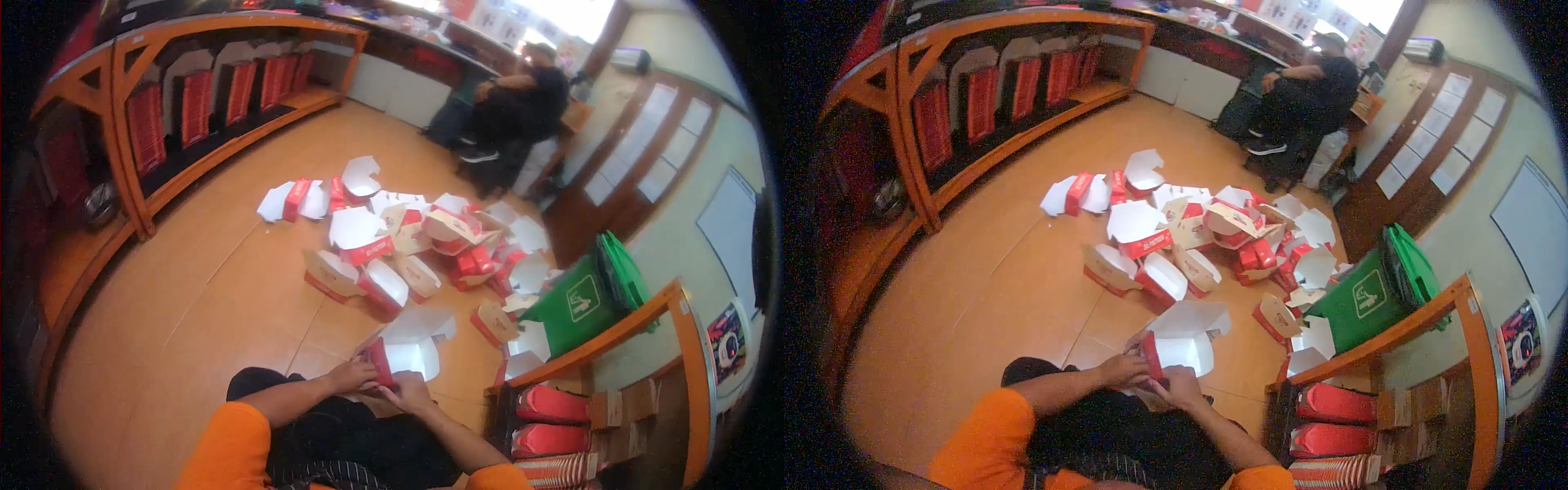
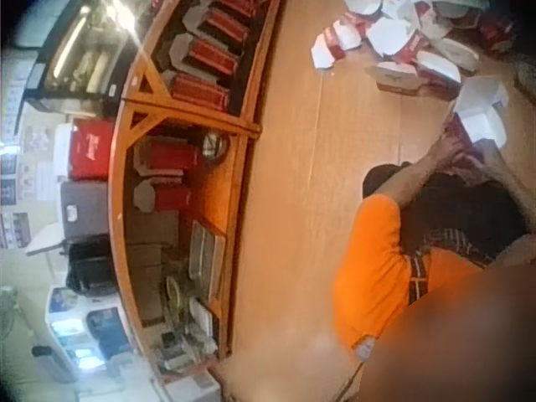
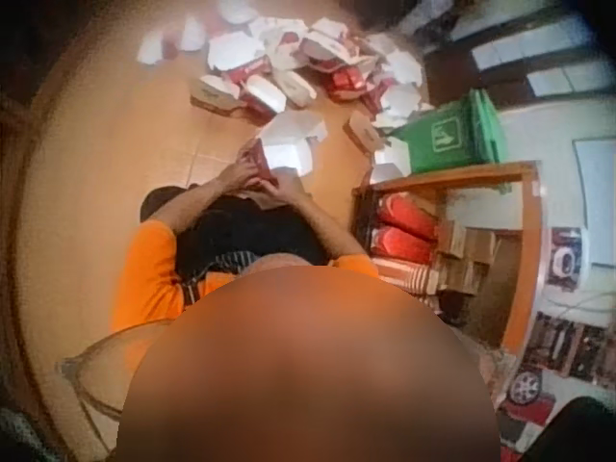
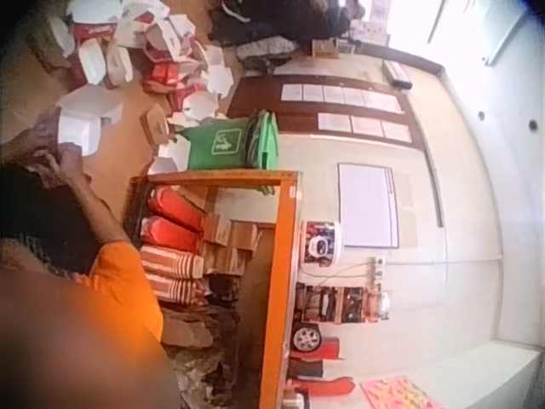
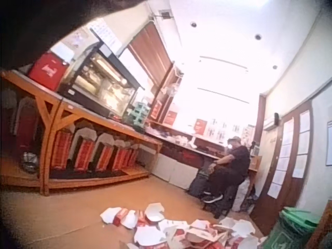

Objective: The person sits on the floor and assembles numerous flat-packed white and red cardboard boxes by folding and interlocking the flaps. After stacking the assembled boxes, the person stands up and moves to a counter to handle plastic bags and receipts.

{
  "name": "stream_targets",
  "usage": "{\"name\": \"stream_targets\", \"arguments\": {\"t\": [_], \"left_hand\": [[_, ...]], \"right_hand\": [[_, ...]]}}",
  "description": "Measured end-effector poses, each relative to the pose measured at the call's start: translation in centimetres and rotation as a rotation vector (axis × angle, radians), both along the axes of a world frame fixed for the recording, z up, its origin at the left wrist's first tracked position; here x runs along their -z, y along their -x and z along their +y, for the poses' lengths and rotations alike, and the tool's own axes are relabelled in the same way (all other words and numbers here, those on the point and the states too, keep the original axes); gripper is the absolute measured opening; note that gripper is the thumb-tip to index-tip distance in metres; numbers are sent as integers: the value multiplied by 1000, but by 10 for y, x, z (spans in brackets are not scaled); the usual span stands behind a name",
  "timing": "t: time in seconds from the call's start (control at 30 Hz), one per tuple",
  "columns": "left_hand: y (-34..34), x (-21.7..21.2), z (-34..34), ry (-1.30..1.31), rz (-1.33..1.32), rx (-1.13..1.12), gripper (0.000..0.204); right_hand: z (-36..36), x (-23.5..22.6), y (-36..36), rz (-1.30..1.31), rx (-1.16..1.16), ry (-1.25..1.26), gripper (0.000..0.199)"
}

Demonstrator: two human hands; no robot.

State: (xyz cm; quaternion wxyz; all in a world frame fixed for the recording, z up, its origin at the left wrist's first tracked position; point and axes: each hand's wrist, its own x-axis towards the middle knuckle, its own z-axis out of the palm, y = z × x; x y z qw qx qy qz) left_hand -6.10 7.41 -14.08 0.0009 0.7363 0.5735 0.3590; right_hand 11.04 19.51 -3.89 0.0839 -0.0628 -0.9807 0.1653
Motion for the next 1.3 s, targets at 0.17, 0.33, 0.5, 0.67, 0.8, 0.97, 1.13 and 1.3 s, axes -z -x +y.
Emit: {"name": "stream_targets", "arguments": {"t": [0.17,0.33,0.5,0.67,0.8,0.97,1.13,1.3], "left_hand": [[0,7,-2,105,-60,22,25],[-1,26,1,47,-2,-9,23],[1,-1,-3,185,-2,-119,28],[-2,-21,-7,109,151,-36,34],[-5,-12,-7,201,309,-65,39],[-2,9,-3,118,477,-215,29],[-5,17,4,43,386,-169,29],[2,12,10,167,-171,-200,29]], "right_hand": [[-3,27,1,81,73,-16,19],[-6,37,3,85,118,-52,22],[2,44,13,-282,126,-152,33],[8,35,30,-244,411,261,44],[7,27,55,-211,351,125,39],[16,47,55,-287,244,6,38],[27,45,57,-431,296,224,40],[22,36,37,-164,452,361,41]]}}
